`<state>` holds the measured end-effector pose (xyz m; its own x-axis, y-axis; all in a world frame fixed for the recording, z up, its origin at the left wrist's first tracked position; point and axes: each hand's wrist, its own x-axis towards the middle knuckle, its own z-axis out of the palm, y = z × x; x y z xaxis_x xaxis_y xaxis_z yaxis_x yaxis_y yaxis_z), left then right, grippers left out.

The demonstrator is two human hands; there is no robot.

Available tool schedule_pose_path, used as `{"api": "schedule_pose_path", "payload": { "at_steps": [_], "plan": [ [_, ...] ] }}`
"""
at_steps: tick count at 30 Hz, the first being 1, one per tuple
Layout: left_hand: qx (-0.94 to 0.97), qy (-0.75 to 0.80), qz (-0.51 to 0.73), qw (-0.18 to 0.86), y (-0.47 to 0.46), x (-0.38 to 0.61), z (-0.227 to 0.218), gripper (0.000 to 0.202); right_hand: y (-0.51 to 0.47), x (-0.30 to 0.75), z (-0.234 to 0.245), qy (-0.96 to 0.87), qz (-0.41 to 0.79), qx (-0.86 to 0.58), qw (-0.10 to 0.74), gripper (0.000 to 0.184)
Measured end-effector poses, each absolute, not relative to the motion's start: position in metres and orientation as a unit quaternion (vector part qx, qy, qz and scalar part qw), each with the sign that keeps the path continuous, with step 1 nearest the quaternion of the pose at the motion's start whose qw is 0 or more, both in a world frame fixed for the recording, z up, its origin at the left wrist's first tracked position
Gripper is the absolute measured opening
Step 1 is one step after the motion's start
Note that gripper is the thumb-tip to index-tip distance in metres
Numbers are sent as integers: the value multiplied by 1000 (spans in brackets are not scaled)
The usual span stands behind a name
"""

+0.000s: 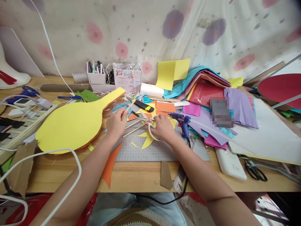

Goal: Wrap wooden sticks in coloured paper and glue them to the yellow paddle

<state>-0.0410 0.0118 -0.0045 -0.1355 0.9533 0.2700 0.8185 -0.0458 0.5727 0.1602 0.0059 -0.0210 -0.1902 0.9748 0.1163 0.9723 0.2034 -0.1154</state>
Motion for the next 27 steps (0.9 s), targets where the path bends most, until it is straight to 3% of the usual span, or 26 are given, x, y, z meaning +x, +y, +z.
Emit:
{"api": "schedule_pose_path", "payload": {
  "at_steps": [4, 11, 13, 15, 21, 27],
  "plan": [
    [715, 675, 181, 27, 4, -32, -4, 36, 7, 173, -8, -776, 86, -624, -20, 51],
    [792, 592, 147, 3, -5, -17, -10, 35, -4, 172, 8, -829, 119, -518, 173, 31],
    [797, 585, 150, -2, -6, -16, -10, 34, -3, 162, 4, -805, 72, -539, 236, 22],
    [802, 577, 154, -7, -7, -15, -10, 32, 1, 152, -4, -783, -17, -558, 274, 24],
    [830, 531, 173, -5, -8, -8, -19, 33, 7, 132, -20, -822, -112, -525, 190, 45],
    [823, 532, 197, -1, -8, -6, -19, 33, 6, 132, -20, -800, -76, -541, 246, 44]
  ]
}}
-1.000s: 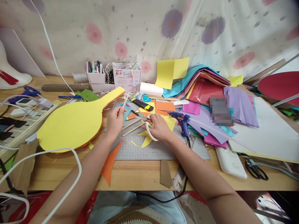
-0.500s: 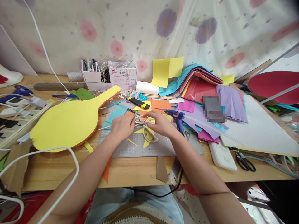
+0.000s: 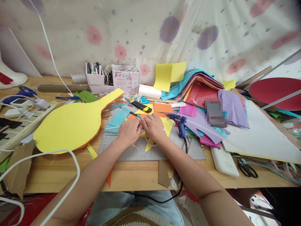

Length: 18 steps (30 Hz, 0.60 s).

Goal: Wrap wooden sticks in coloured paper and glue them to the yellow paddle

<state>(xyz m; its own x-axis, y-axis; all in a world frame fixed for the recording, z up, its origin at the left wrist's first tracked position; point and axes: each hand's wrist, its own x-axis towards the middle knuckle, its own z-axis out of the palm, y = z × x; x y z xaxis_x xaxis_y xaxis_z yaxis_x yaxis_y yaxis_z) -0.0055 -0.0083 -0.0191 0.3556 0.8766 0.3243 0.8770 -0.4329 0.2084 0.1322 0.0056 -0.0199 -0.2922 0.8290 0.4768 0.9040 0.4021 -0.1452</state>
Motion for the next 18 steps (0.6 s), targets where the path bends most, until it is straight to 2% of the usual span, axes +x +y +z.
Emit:
{"api": "schedule_pose_path", "payload": {
  "at_steps": [3, 7, 11, 18],
  "plan": [
    [-810, -547, -211, -12, -7, -8, -18, 33, 9, 136, -19, -767, 87, -559, 301, 44],
    [-822, -522, -228, -22, -8, -11, -17, 30, 12, 144, -18, -745, 388, -447, 308, 49],
    [-836, -487, -242, -74, -12, -10, -14, 31, 12, 149, -14, -724, 483, -402, 285, 49],
    [-804, -529, -234, -134, -19, -6, -9, 38, 2, 144, -14, -637, 598, -373, 312, 40]
  ]
}}
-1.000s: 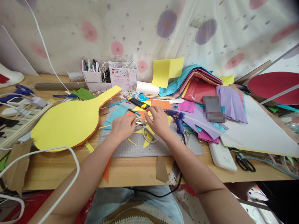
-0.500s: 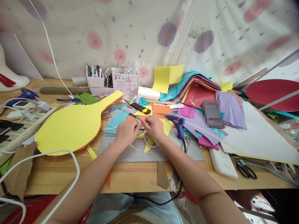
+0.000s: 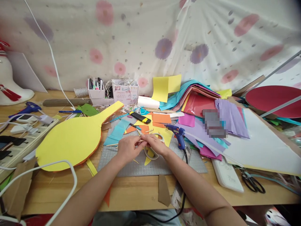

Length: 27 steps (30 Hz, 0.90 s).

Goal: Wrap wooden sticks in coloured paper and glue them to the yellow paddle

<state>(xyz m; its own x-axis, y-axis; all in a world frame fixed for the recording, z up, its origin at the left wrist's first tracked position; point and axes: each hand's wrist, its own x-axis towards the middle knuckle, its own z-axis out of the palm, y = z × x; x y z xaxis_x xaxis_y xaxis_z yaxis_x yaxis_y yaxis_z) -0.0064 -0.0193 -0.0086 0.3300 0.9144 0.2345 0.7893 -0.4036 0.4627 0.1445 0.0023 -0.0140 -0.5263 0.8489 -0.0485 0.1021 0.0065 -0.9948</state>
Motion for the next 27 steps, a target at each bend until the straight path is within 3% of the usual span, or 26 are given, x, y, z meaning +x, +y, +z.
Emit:
{"api": "schedule_pose_path", "payload": {
  "at_steps": [13, 19, 27],
  "plan": [
    [764, 578, 216, 188, -25, -2, 8, 38, -2, 138, -25, -499, 723, -341, 335, 28],
    [733, 554, 305, 248, -21, 9, 13, 41, -1, 136, -24, -429, 785, -302, 329, 39],
    [778, 571, 222, 136, -8, -13, 9, 36, 5, 146, -15, -555, 661, -355, 358, 38]
  ]
}}
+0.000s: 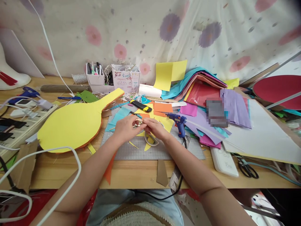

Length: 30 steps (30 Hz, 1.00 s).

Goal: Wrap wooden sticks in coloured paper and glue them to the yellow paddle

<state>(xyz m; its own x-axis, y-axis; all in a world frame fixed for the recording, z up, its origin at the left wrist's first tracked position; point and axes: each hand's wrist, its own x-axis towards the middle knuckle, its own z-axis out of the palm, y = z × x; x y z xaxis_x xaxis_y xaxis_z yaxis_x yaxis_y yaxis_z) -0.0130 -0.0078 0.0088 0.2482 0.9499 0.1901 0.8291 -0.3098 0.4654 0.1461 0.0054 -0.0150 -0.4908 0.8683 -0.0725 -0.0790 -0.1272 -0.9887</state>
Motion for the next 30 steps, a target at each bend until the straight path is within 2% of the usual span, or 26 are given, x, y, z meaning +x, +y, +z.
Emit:
{"api": "schedule_pose_path", "payload": {
  "at_steps": [7, 12, 17, 19, 21, 23, 28, 30],
  "plan": [
    [833, 515, 182, 89, -9, -23, 3, 35, 5, 169, -2, -684, 447, -500, 287, 36],
    [839, 524, 134, 59, -14, -15, 3, 32, 3, 169, -2, -736, 268, -559, 273, 28],
    [808, 571, 130, 63, -11, -13, -3, 37, 6, 171, -3, -713, 126, -637, 264, 32],
    [795, 584, 141, 79, -9, -14, -5, 36, 7, 173, -7, -697, 56, -677, 230, 33],
    [777, 601, 162, 90, -9, -14, -6, 33, 5, 173, -11, -699, 4, -690, 188, 44],
    [756, 623, 178, 92, -8, -15, -8, 32, 0, 172, -13, -728, -20, -669, 146, 51],
    [719, 661, 197, 85, -4, -20, -8, 31, -13, 168, -8, -776, 31, -630, 12, 51],
    [711, 666, 204, 97, -4, -22, -6, 29, -14, 168, -8, -775, 38, -630, -17, 53]
  ]
}}
